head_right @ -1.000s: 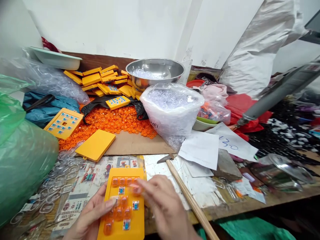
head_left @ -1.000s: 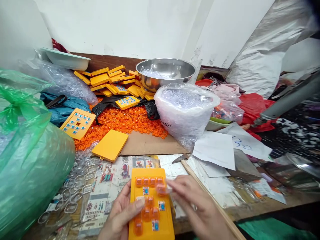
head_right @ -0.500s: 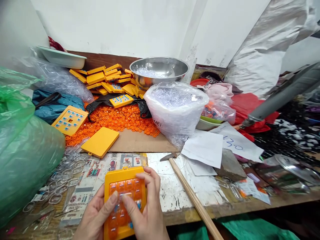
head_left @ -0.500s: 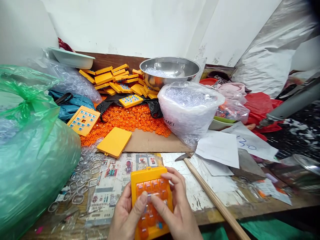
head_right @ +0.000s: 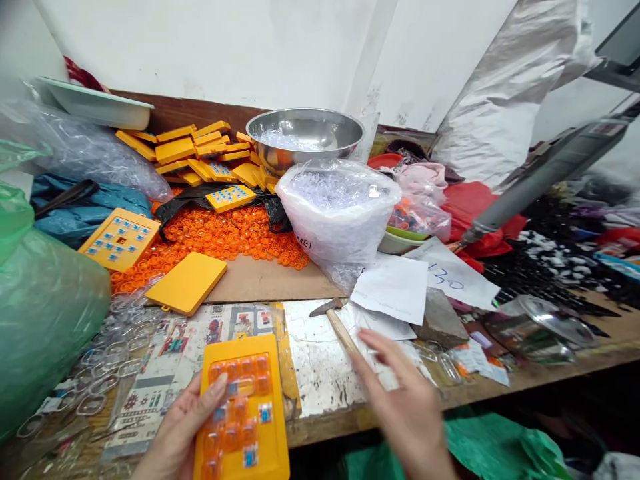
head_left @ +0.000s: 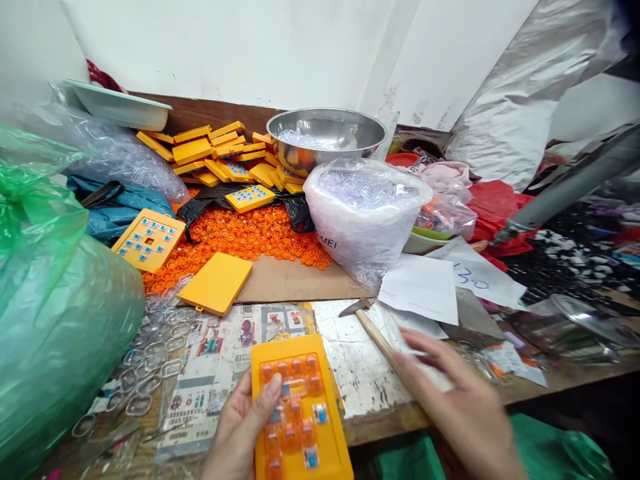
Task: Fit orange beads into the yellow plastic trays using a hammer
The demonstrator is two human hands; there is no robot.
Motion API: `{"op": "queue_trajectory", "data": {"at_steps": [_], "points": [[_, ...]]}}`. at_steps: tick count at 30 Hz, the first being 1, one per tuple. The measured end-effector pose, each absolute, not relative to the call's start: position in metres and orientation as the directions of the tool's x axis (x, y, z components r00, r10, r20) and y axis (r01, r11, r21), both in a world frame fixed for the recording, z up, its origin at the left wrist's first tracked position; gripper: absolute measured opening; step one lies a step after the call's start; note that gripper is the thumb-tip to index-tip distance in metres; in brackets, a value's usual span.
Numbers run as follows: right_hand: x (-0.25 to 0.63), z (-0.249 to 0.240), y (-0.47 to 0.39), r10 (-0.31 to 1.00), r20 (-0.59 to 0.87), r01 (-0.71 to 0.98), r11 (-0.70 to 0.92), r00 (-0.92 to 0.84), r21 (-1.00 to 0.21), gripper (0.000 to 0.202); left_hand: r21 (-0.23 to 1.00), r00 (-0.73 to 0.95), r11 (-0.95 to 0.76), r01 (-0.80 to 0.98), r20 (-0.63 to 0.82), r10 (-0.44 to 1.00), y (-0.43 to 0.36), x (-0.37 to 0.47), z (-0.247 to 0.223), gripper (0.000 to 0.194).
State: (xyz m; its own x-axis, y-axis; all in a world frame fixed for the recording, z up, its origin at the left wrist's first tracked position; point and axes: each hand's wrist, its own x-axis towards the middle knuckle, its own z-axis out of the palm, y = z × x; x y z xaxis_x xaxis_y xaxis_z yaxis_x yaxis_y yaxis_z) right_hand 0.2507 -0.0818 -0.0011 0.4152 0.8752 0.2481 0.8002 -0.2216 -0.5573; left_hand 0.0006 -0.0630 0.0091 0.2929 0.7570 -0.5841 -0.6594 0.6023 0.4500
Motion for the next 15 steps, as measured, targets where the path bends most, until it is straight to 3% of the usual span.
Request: {"op": "queue_trajectory", "data": {"at_steps": [1,4,8,11,13,14,15], "points": [[0.28,-0.002,-0.08,0.843,0.315,0.853,-0.275,0.435,-0.444,0.031,0.421,0.284,0.614,-0.667,-0.619,0.732,-0.061,-0.001,0.013,0.071],[0.345,-0.009,-0.072,0.882,0.298,0.92,-0.292,0.365,-0.263,0.029,0.314,0.311,0.637,-0.704,-0.671,0.673,-0.06,-0.007,0.02,0.076],[0.36,-0.018,-0.067,0.907,0.312,0.949,-0.218,0.284,-0.228,0.03,0.201,0.473,0.727,-0.657,-0.641,0.605,-0.063,-0.015,0.017,0.079],[0.331,-0.013,-0.07,0.894,0.355,0.932,-0.153,0.272,-0.329,0.037,0.246,0.501,0.72,-0.648,-0.575,0.647,-0.065,-0.019,0.013,0.082],[0.297,-0.004,-0.077,0.909,0.319,0.877,-0.093,0.268,-0.472,0.043,0.296,0.482,0.688,-0.663,-0.535,0.694,-0.065,-0.019,0.012,0.085],[0.277,0.001,-0.082,0.938,0.245,0.827,-0.069,0.244,-0.558,0.044,0.321,0.469,0.676,-0.663,-0.527,0.709,-0.065,-0.018,0.012,0.086],[0.256,0.005,-0.086,0.963,0.119,0.635,-0.065,0.242,-0.77,0.045,0.346,0.454,0.667,-0.66,-0.524,0.721,-0.064,-0.017,0.013,0.087]]}}
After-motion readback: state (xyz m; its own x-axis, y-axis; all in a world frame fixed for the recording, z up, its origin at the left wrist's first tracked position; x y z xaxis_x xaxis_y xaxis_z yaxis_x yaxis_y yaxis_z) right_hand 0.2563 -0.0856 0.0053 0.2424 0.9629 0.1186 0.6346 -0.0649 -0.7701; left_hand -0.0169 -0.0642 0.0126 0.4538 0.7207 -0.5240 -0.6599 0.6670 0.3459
